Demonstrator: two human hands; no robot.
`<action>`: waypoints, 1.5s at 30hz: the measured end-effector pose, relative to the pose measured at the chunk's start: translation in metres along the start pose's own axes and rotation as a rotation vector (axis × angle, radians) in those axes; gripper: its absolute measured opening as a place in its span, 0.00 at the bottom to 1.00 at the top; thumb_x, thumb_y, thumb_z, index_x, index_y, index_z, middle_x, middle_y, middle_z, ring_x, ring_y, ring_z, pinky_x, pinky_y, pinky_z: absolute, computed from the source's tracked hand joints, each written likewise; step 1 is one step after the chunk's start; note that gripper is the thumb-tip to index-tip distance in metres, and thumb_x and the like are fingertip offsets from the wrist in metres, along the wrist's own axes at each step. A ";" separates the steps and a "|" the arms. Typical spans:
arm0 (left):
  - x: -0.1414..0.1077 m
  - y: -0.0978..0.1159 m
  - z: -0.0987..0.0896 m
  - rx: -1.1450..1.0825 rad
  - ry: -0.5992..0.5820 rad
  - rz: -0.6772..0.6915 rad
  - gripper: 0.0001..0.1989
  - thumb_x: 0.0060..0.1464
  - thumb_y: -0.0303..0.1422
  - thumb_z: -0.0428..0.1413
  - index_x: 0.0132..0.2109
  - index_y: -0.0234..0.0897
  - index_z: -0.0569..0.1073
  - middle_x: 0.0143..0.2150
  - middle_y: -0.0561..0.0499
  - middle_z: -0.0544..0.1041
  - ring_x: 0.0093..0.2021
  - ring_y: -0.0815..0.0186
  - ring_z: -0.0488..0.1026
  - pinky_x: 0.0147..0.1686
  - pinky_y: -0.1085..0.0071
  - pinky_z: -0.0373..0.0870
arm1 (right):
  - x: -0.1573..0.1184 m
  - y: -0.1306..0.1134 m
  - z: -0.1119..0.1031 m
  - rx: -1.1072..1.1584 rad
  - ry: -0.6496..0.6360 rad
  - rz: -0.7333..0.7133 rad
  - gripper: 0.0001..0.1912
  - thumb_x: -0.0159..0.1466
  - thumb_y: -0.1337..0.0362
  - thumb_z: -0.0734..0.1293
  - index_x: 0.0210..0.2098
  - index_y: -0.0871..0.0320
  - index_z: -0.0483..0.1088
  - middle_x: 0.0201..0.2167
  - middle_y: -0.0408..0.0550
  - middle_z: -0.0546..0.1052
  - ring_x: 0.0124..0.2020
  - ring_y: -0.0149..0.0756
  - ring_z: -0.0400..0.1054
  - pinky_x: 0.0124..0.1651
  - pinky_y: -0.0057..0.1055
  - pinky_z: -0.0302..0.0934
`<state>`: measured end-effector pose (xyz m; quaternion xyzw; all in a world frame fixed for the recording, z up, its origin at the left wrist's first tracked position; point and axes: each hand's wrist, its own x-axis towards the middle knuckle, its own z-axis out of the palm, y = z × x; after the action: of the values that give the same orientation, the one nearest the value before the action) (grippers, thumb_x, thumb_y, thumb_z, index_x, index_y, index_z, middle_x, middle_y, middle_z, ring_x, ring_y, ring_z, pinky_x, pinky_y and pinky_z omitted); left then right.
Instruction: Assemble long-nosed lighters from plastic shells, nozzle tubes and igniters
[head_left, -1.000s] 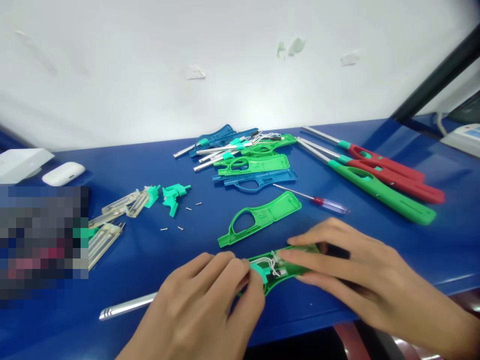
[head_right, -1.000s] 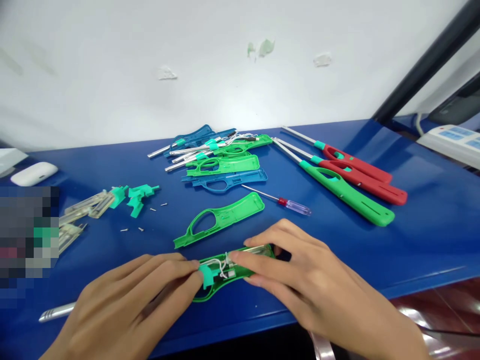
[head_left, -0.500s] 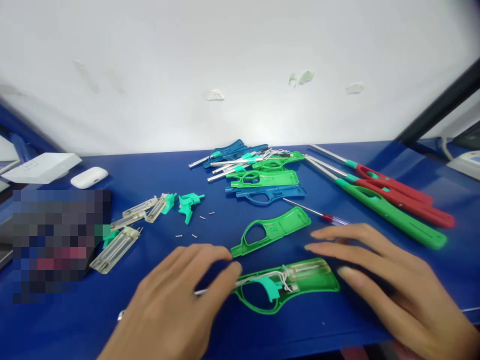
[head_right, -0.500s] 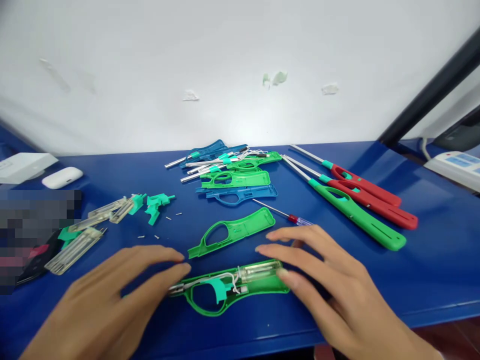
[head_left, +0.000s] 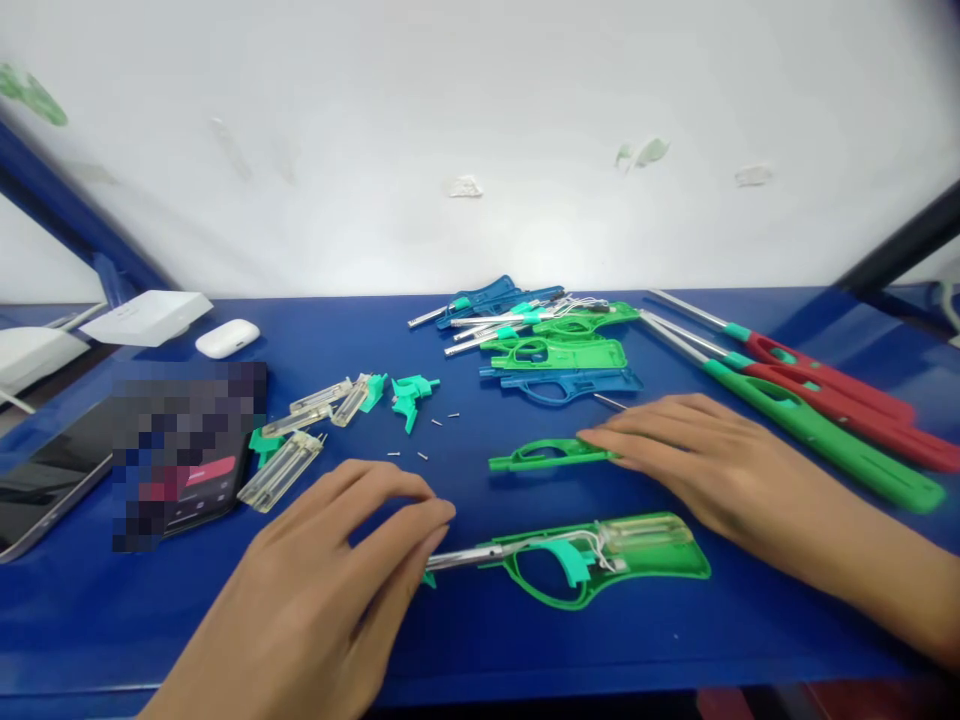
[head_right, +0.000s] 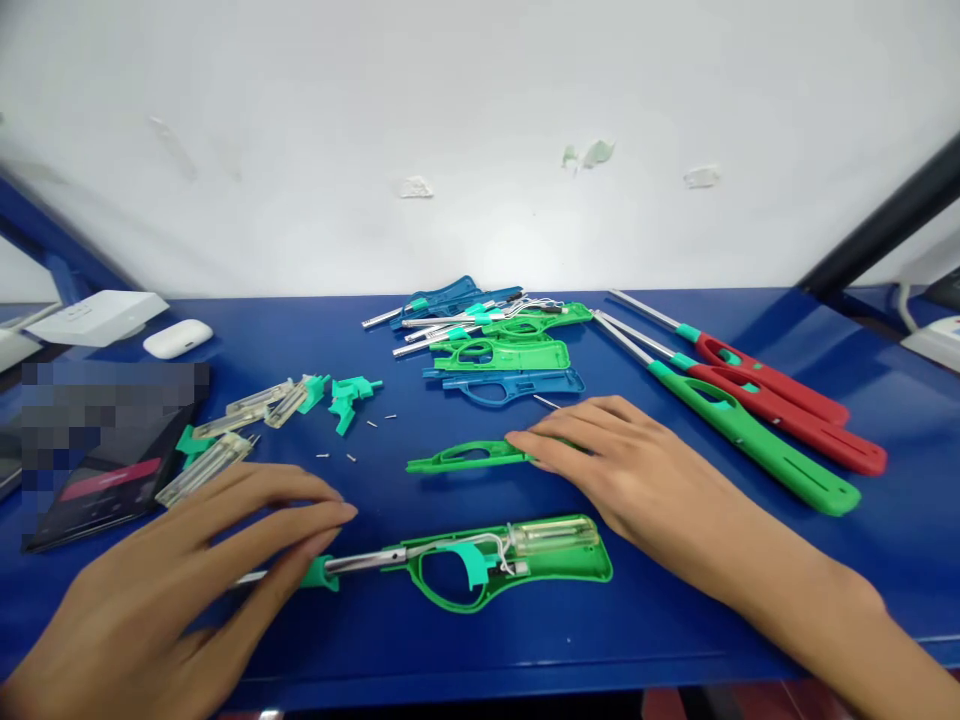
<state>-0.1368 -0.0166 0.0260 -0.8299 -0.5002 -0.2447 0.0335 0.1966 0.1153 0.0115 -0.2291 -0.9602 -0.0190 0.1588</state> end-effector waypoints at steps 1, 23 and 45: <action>-0.002 0.002 0.001 -0.025 -0.005 0.009 0.11 0.71 0.25 0.52 0.53 0.44 0.75 0.50 0.53 0.79 0.48 0.66 0.77 0.49 0.69 0.73 | -0.003 -0.002 -0.002 0.003 0.013 0.016 0.24 0.76 0.72 0.60 0.67 0.50 0.71 0.54 0.48 0.83 0.50 0.45 0.79 0.52 0.44 0.72; -0.022 0.011 0.027 -0.087 -0.193 -0.029 0.24 0.69 0.20 0.48 0.64 0.47 0.72 0.58 0.50 0.78 0.56 0.59 0.77 0.53 0.59 0.80 | -0.051 -0.050 -0.004 -0.014 0.104 0.461 0.21 0.75 0.51 0.62 0.65 0.40 0.65 0.55 0.46 0.80 0.56 0.57 0.78 0.52 0.42 0.81; -0.026 0.013 0.034 0.028 -0.051 0.071 0.22 0.75 0.29 0.49 0.71 0.46 0.69 0.66 0.56 0.77 0.66 0.61 0.72 0.68 0.59 0.69 | -0.039 -0.069 0.015 0.070 -0.022 0.274 0.21 0.77 0.50 0.63 0.68 0.40 0.66 0.63 0.45 0.72 0.63 0.41 0.70 0.60 0.38 0.75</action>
<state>-0.1228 -0.0344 -0.0133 -0.8525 -0.4746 -0.2152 0.0410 0.1944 0.0380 -0.0127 -0.3524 -0.9217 0.0389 0.1571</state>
